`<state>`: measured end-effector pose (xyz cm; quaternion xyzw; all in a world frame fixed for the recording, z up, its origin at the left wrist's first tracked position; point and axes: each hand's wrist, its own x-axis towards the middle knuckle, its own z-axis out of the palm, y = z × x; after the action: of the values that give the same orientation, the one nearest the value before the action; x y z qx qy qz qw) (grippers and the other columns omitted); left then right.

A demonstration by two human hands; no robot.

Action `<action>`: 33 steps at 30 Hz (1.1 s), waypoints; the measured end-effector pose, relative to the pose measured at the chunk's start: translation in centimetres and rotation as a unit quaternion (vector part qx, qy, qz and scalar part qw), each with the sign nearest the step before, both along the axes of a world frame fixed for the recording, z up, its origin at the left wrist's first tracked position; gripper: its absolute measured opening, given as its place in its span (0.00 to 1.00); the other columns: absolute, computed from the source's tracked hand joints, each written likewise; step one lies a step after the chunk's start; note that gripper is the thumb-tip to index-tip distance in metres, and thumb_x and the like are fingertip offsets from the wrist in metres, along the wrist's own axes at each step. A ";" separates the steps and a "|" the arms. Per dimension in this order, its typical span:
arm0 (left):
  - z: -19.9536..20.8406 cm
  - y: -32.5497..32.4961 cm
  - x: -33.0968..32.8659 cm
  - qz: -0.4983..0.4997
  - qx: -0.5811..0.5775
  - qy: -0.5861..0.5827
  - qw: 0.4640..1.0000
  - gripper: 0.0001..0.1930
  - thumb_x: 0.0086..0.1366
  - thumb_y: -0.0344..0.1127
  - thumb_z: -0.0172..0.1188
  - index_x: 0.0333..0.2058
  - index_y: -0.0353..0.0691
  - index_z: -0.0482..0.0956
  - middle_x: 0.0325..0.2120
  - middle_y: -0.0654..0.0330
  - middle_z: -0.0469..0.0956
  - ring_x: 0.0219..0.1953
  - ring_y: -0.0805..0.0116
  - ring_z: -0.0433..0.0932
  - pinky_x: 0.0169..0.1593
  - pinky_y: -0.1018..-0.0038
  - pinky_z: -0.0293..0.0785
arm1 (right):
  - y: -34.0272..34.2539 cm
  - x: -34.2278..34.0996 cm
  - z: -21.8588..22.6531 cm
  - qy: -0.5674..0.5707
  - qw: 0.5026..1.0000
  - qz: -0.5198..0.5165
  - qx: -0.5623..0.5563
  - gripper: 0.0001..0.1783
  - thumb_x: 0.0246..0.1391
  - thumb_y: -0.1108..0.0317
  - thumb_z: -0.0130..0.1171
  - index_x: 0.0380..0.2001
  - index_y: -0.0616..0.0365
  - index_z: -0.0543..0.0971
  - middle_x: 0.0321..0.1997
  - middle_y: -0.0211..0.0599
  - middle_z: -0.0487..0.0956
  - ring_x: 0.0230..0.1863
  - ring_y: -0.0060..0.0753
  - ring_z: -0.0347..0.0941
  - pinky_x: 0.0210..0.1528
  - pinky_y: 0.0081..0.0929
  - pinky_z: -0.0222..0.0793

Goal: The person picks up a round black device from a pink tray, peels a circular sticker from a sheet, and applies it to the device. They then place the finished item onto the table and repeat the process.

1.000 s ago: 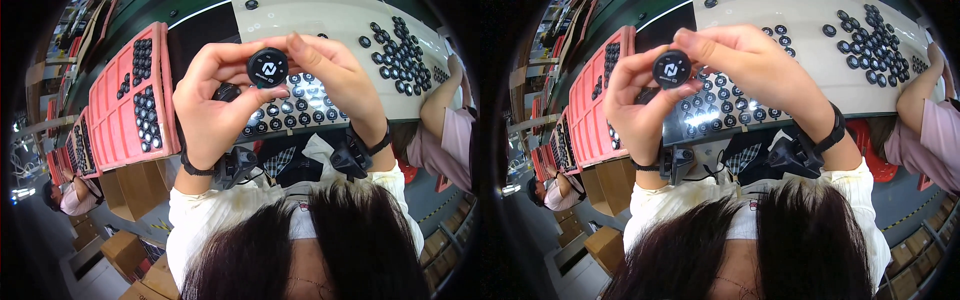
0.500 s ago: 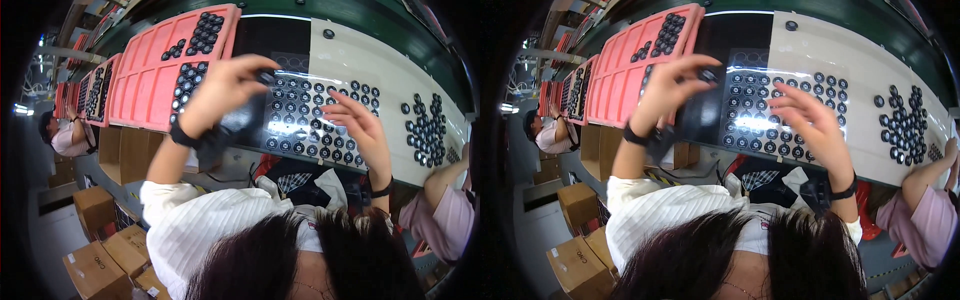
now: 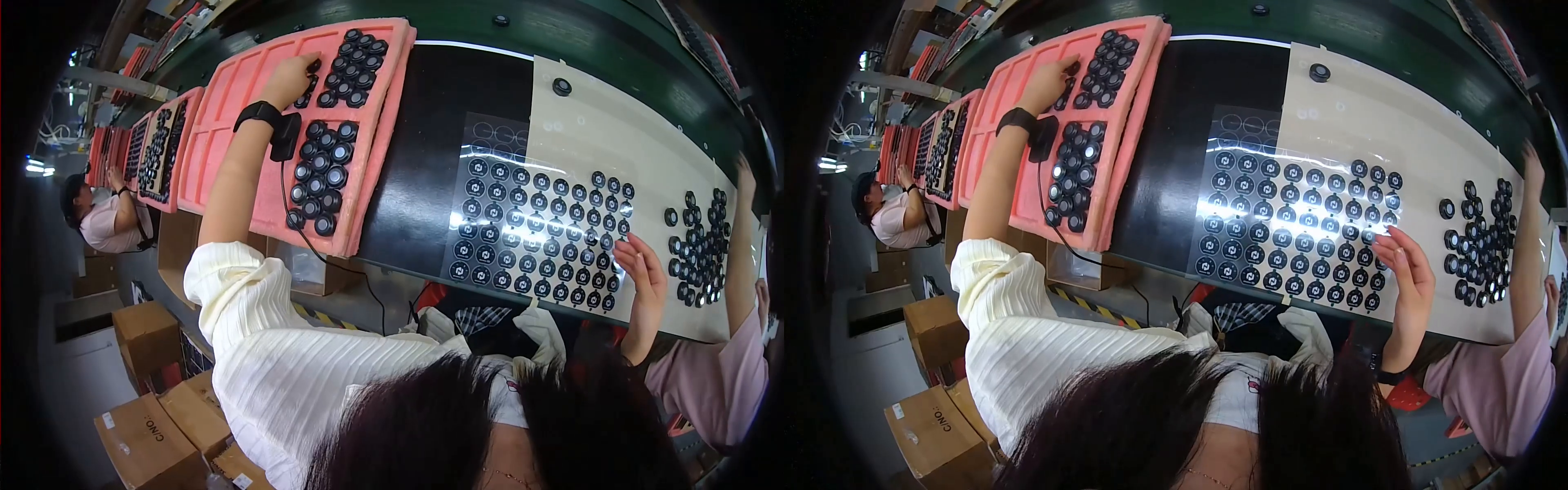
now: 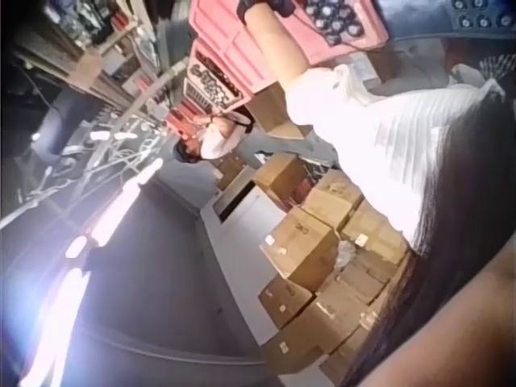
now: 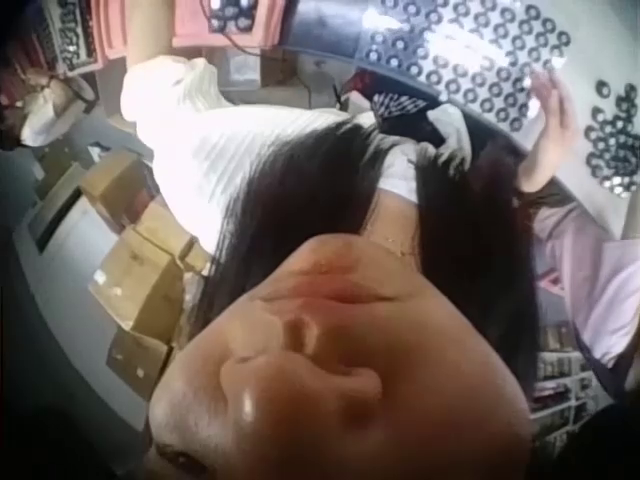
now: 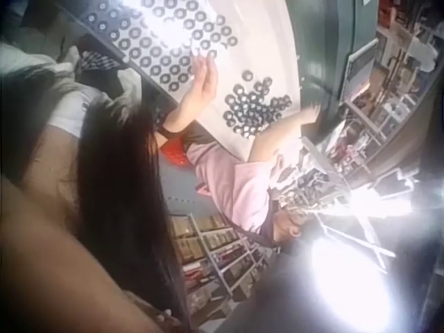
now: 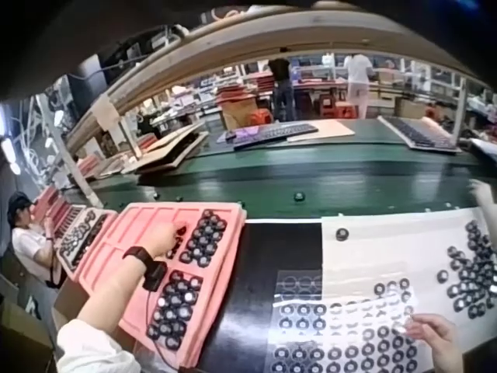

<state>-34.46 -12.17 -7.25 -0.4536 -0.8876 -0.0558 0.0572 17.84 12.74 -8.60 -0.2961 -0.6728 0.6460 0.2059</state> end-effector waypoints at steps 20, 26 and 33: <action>1.0 -3.1 -5.9 0.166 0.386 -0.688 0.592 0.12 0.58 0.33 0.50 0.38 0.31 0.70 0.30 0.56 0.72 0.36 0.70 0.70 0.36 0.79 0.70 | 0.1 -0.4 0.2 -0.026 0.999 -0.015 0.022 0.17 0.56 0.68 0.41 0.44 0.68 0.67 0.40 0.43 0.73 0.42 0.29 0.70 0.48 0.24 0.63; 1.2 -4.7 -4.7 0.159 0.334 -0.478 0.797 0.13 0.54 0.31 0.55 0.38 0.32 0.72 0.29 0.56 0.73 0.32 0.68 0.73 0.35 0.77 0.72 | 0.3 -1.2 -1.0 -0.023 1.000 -0.002 0.022 0.16 0.56 0.67 0.42 0.43 0.67 0.68 0.38 0.42 0.74 0.42 0.29 0.70 0.48 0.23 0.63; 1.5 -3.6 -4.4 0.171 0.136 -0.164 0.962 0.10 0.48 0.29 0.60 0.32 0.37 0.77 0.25 0.59 0.76 0.27 0.68 0.75 0.34 0.75 0.72 | -0.1 -0.9 -0.6 -0.037 0.999 -0.024 0.021 0.16 0.56 0.68 0.42 0.43 0.67 0.69 0.38 0.41 0.74 0.41 0.28 0.70 0.47 0.22 0.62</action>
<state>-38.89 -15.78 -5.74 -0.2674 -0.9332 -0.2391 -0.0192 16.96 12.68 -9.15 -0.3315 -0.6860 0.6150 0.2030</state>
